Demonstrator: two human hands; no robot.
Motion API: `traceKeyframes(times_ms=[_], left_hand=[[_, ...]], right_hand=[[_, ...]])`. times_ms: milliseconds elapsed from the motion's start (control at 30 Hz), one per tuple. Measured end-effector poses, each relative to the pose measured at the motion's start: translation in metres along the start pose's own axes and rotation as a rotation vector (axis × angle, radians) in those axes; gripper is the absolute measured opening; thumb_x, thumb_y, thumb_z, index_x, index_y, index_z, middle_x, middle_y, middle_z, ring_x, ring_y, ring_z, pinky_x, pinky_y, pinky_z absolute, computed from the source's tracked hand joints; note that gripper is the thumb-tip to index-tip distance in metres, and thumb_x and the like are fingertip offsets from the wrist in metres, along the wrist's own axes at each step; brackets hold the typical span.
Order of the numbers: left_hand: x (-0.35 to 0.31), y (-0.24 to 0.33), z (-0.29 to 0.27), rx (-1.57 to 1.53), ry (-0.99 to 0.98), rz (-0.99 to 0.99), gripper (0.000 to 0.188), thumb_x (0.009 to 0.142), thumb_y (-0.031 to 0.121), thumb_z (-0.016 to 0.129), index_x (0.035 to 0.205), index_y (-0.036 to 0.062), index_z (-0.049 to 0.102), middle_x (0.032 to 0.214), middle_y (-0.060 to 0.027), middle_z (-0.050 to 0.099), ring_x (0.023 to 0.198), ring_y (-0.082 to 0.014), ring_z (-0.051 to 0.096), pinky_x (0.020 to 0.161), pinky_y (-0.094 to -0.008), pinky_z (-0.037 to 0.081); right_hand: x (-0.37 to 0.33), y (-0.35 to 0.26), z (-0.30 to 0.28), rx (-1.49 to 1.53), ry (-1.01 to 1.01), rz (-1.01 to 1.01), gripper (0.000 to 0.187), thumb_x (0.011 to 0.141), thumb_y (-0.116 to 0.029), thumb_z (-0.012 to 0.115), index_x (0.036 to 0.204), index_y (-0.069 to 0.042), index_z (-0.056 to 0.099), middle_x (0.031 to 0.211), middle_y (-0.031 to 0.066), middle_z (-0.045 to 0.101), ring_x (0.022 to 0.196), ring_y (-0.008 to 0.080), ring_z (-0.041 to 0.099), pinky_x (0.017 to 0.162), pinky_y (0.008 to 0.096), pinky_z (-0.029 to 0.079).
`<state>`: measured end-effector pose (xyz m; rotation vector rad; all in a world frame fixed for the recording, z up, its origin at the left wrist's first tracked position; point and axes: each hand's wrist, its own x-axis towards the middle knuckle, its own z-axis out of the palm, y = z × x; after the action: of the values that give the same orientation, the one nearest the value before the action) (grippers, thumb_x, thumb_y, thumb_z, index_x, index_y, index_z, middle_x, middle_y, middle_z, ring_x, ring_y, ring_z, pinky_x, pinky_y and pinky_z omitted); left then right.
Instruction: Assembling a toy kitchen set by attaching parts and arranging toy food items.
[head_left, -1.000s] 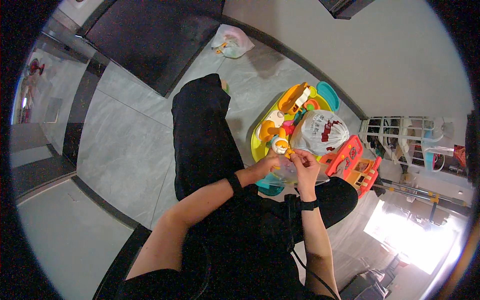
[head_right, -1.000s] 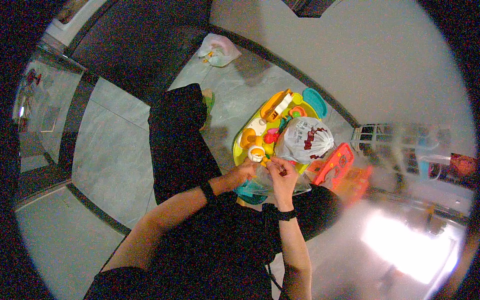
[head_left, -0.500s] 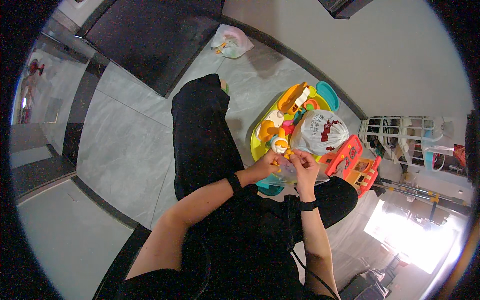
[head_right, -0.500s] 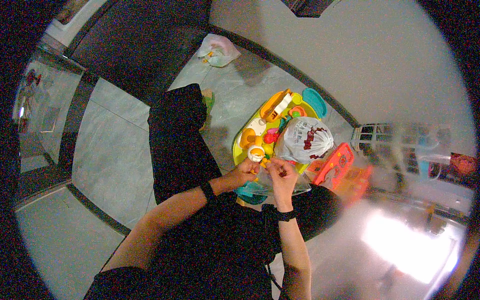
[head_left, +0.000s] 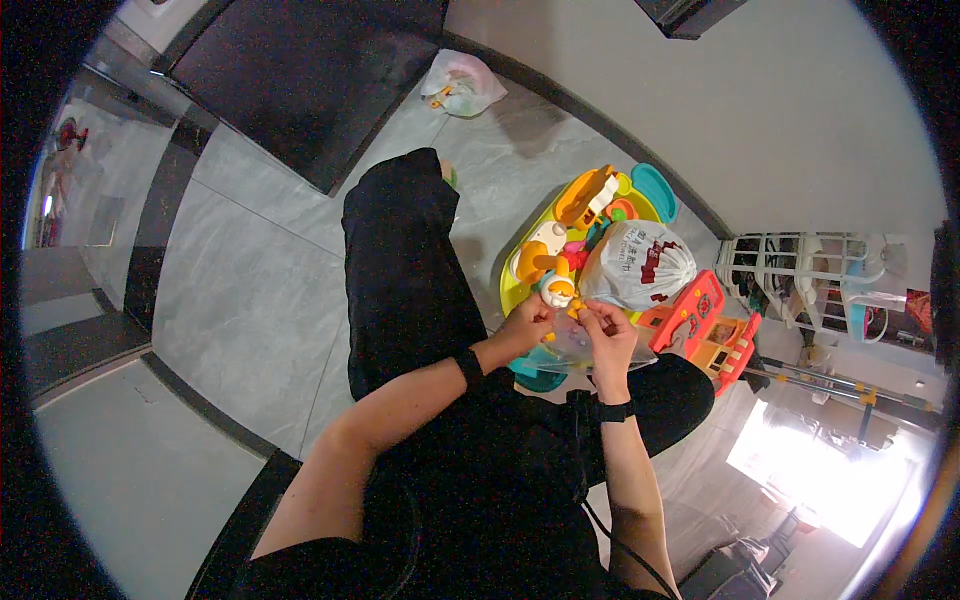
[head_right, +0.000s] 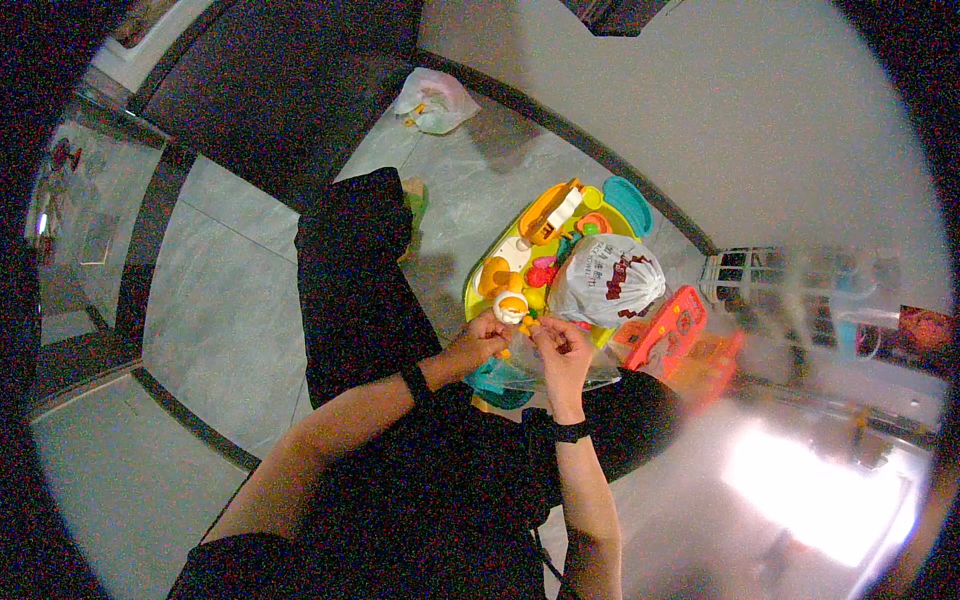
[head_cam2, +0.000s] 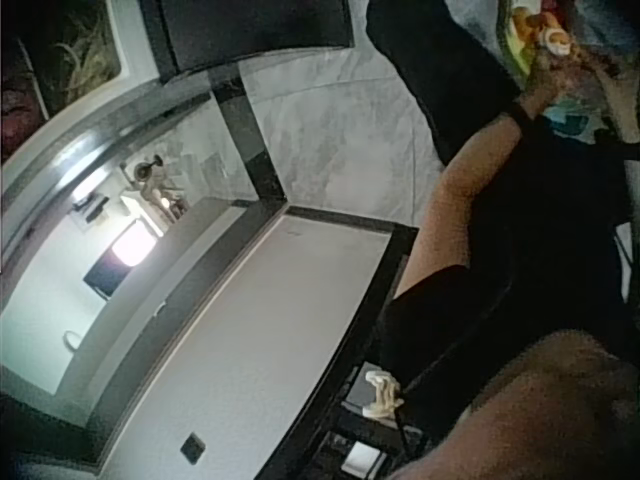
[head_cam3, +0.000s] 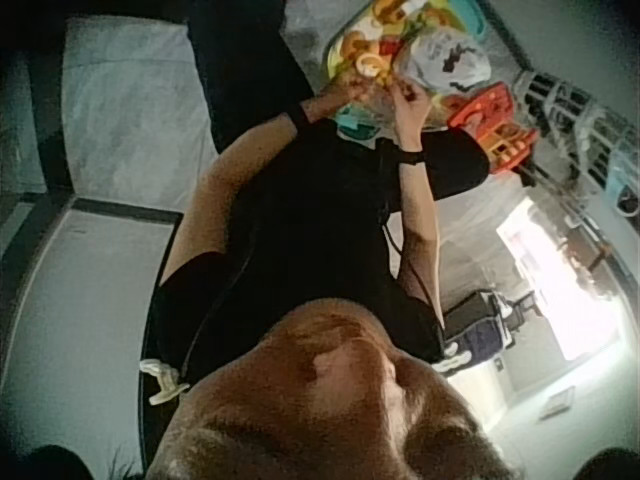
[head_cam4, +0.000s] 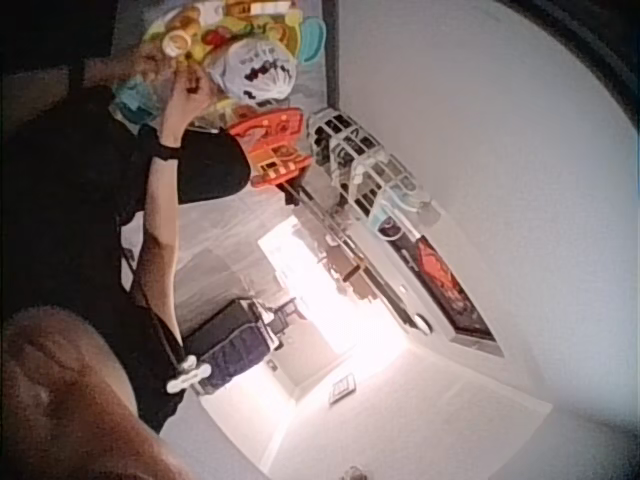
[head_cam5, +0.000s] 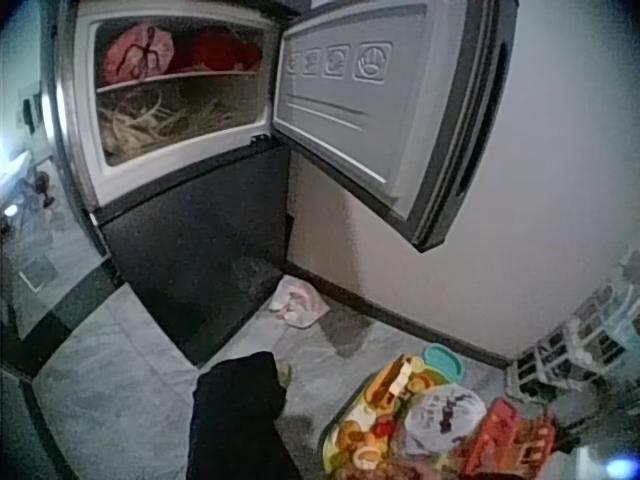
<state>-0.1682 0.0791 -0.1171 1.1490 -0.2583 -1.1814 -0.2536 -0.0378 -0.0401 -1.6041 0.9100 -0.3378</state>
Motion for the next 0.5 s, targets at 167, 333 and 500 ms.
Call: traceKeyframes(times_ms=[167,333,500], left_hand=[[0.000,0.003,0.000,-0.019,-0.004,-0.040,0.029,0.078,0.009,0.055,0.105,0.0053,0.046,0.080,0.0005,0.049,0.068,-0.0084,0.051,0.057,-0.0232,0.044],[-0.006,0.015,0.001,-0.029,0.019,-0.072,0.026,0.078,0.010,0.054,0.103,0.0048,0.049,0.083,0.0001,0.050,0.075,-0.0091,0.051,0.063,-0.0227,0.043],[-0.001,0.002,-0.001,-0.020,0.074,-0.027,0.025,0.078,0.016,0.053,0.102,0.0089,0.053,0.078,0.0043,0.049,0.066,-0.0067,0.047,0.056,-0.0228,0.040]], right_hand=[[-0.001,-0.003,0.000,0.019,-0.013,0.011,0.017,0.080,-0.002,0.063,0.096,0.003,0.062,0.082,0.0058,0.064,0.072,0.0095,0.060,0.066,0.0212,0.049],[-0.002,-0.007,0.001,-0.023,0.001,0.010,0.016,0.080,-0.002,0.062,0.096,0.003,0.062,0.082,0.0052,0.064,0.072,0.0093,0.060,0.067,0.0217,0.049],[-0.001,-0.003,0.002,-0.033,-0.008,0.003,0.016,0.081,-0.002,0.062,0.096,0.002,0.062,0.082,0.0049,0.064,0.072,0.0088,0.060,0.067,0.0212,0.049]])
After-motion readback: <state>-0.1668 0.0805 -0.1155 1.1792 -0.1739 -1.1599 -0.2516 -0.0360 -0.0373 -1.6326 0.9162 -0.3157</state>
